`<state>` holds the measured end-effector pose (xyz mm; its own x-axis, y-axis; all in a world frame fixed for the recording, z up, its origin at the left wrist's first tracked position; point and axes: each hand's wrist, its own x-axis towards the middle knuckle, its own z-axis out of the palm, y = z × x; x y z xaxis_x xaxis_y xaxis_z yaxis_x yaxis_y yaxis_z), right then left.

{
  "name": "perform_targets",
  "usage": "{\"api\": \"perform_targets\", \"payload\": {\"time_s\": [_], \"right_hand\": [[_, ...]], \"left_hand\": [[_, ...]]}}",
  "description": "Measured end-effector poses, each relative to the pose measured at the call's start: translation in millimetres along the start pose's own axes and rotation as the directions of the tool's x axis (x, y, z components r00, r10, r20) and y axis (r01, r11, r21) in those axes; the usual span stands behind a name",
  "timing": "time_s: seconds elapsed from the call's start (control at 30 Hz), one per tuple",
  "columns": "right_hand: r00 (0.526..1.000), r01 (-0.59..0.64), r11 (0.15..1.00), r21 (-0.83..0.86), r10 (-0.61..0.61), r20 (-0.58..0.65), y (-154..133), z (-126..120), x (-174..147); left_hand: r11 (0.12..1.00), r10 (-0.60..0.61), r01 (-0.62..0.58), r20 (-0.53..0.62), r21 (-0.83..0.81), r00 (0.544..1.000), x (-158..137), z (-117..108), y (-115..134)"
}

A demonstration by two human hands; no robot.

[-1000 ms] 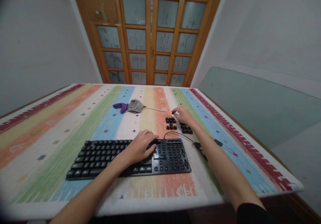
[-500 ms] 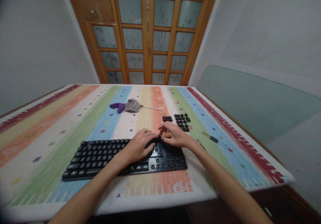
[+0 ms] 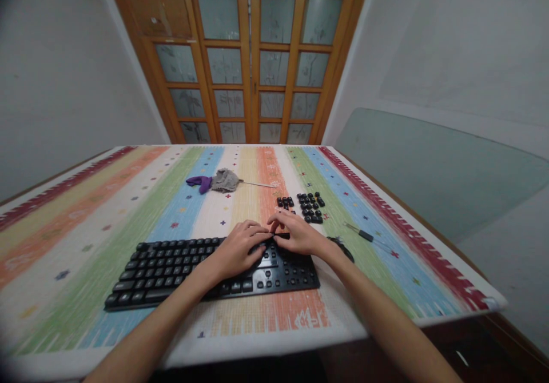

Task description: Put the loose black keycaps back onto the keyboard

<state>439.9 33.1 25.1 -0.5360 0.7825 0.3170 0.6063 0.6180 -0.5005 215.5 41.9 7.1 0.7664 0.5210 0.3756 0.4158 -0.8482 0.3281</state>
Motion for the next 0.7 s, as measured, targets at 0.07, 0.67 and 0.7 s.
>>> {"api": "perform_targets", "payload": {"time_s": [0.07,0.67,0.7], "right_hand": [[1.0,0.0,1.0,0.015,0.0,0.006,0.0,0.5,-0.5],[1.0,-0.02,1.0,-0.022,0.02,-0.019,-2.4,2.7,-0.7],[1.0,-0.025,0.999,-0.02,0.025,-0.018,-2.3,2.4,-0.9]], "left_hand": [[1.0,0.001,-0.001,-0.003,0.008,1.0,0.3,-0.4,-0.1],[1.0,-0.012,0.012,0.002,0.023,1.0,0.2,-1.1,1.1],[1.0,-0.009,0.009,0.003,0.021,1.0,0.1,-0.9,1.1]]}}
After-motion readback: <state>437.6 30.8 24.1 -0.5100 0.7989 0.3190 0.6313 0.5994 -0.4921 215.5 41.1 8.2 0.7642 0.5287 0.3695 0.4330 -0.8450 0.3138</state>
